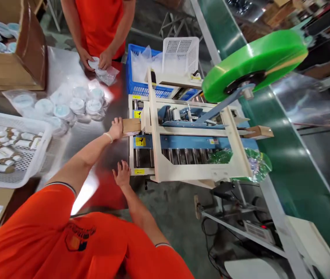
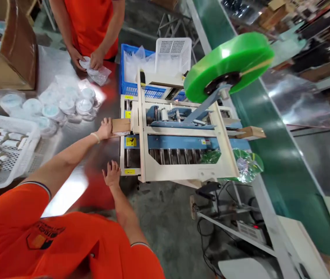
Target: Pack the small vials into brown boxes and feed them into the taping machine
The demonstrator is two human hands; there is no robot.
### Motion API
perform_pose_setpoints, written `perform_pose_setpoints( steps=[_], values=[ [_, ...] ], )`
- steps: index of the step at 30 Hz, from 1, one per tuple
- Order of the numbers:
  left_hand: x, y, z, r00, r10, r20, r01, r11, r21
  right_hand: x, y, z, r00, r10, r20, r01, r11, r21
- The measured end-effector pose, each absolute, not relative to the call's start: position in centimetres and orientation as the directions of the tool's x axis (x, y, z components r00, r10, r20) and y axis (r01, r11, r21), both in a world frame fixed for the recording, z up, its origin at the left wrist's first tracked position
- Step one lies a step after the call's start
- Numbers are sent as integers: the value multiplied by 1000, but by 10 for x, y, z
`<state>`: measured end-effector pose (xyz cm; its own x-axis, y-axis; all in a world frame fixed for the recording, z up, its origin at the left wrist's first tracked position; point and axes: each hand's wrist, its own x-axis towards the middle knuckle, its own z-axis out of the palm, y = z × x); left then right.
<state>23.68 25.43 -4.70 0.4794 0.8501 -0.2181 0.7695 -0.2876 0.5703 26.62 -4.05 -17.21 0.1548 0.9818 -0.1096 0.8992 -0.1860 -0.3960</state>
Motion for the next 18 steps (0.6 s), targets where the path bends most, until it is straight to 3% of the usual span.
perform_pose_setpoints(
  steps=[2, 5, 8, 10, 12, 15, 16, 18],
  values=[
    [287, 257, -53, 527, 827, -197, 649, -241, 722, 268, -43, -176, 151, 981, -118, 901, -186, -393],
    [327, 242, -63, 586, 801, -124, 324, -91, 942, 270, -43, -179, 159, 982, -107, 903, -188, -387],
    [306, 206, -74, 597, 801, -34, -14, 52, 999, 271, -41, -179, 163, 983, -86, 901, -184, -394],
    [258, 174, -77, 561, 828, 5, -77, 46, 996, 273, -39, -176, 169, 983, -71, 892, -183, -413],
    [188, 140, -73, 486, 873, 44, 24, -64, 998, 275, -40, -173, 181, 982, -52, 880, -186, -437],
    [52, 93, -50, 276, 949, 150, 367, -248, 896, 280, -40, -165, 199, 979, -36, 860, -192, -472],
    [2, 79, -38, 154, 971, 182, 500, -236, 833, 281, -38, -161, 212, 977, -37, 850, -203, -485],
    [-99, 50, -14, -176, 963, 206, 707, -22, 707, 275, -27, -151, 261, 964, -51, 818, -249, -519]
  ],
)
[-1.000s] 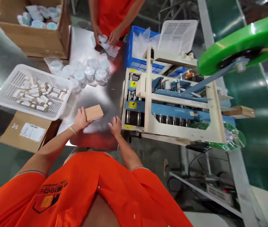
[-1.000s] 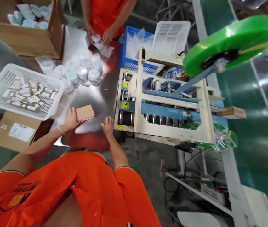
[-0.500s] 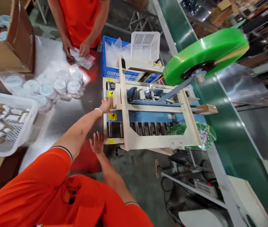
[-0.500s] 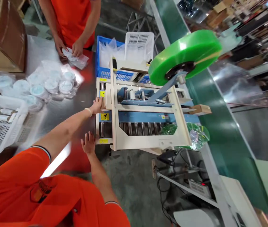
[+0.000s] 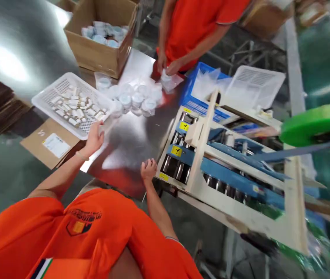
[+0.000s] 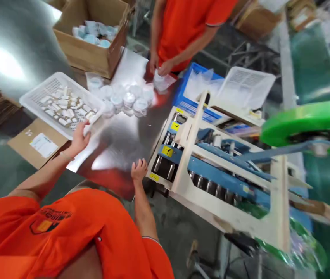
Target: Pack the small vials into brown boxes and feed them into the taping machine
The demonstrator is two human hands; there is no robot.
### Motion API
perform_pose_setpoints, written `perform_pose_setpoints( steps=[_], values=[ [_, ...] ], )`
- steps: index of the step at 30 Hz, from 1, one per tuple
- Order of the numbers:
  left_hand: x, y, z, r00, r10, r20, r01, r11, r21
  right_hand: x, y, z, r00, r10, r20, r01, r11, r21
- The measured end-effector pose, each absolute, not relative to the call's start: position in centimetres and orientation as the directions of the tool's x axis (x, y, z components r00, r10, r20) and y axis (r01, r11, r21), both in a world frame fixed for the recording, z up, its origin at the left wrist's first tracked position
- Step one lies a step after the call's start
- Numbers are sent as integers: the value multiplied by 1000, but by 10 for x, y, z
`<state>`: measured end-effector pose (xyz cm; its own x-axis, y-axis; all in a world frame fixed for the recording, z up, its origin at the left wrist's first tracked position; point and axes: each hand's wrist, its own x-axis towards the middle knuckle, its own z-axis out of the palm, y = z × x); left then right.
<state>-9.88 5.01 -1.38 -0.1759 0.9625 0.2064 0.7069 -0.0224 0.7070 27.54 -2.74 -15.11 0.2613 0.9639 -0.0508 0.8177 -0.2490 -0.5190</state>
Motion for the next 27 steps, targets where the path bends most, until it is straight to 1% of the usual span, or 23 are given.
perform_pose_setpoints(
  steps=[1, 2, 3, 4, 5, 6, 7, 8, 10, 11, 13, 15, 18, 20, 24, 27],
  values=[
    [-146, 36, -2, -355, 916, 187, 742, 154, 652, 267, -20, -145, 282, 957, -66, 791, -271, -548],
    [-189, 22, 8, -508, 849, 147, 734, 337, 590, 254, -11, -139, 286, 954, -88, 756, -281, -591],
    [-226, 8, 16, -635, 766, 99, 688, 504, 522, 236, -3, -133, 262, 958, -117, 711, -273, -648],
    [-256, -4, 22, -734, 678, 45, 617, 638, 461, 213, 5, -126, 207, 967, -151, 652, -252, -715],
    [-280, -15, 26, -794, 607, -19, 551, 734, 397, 185, 11, -119, 129, 973, -190, 580, -230, -782],
    [-297, -24, 28, -821, 563, -96, 505, 794, 339, 154, 15, -113, 39, 971, -235, 499, -223, -838],
    [-308, -31, 28, -817, 549, -176, 490, 822, 290, 121, 18, -107, -53, 956, -288, 420, -241, -875],
    [-314, -36, 28, -790, 558, -252, 503, 826, 252, 89, 18, -101, -138, 927, -349, 352, -283, -892],
    [-320, -42, 25, -711, 601, -365, 565, 798, 211, 29, 15, -91, -272, 836, -476, 265, -411, -873],
    [-321, -43, 24, -690, 610, -389, 582, 787, 202, 4, 13, -87, -317, 786, -531, 241, -475, -846],
    [-326, -45, 23, -689, 612, -387, 590, 785, 191, -34, 9, -79, -361, 704, -611, 207, -579, -789],
    [-332, -46, 25, -683, 616, -392, 595, 781, 189, -57, 6, -72, -366, 659, -656, 174, -645, -744],
    [-341, -47, 31, -629, 629, -458, 625, 759, 183, -72, 4, -65, -368, 633, -681, 117, -695, -710],
    [-339, -48, 34, -602, 632, -489, 644, 746, 171, -73, 3, -63, -368, 643, -672, 83, -697, -713],
    [-316, -55, 34, -579, 665, -472, 697, 704, 137, -67, -2, -63, -318, 672, -669, 45, -694, -719],
    [-296, -66, 33, -586, 675, -450, 708, 696, 122, -56, -5, -60, -353, 650, -673, 24, -712, -701]
  ],
)
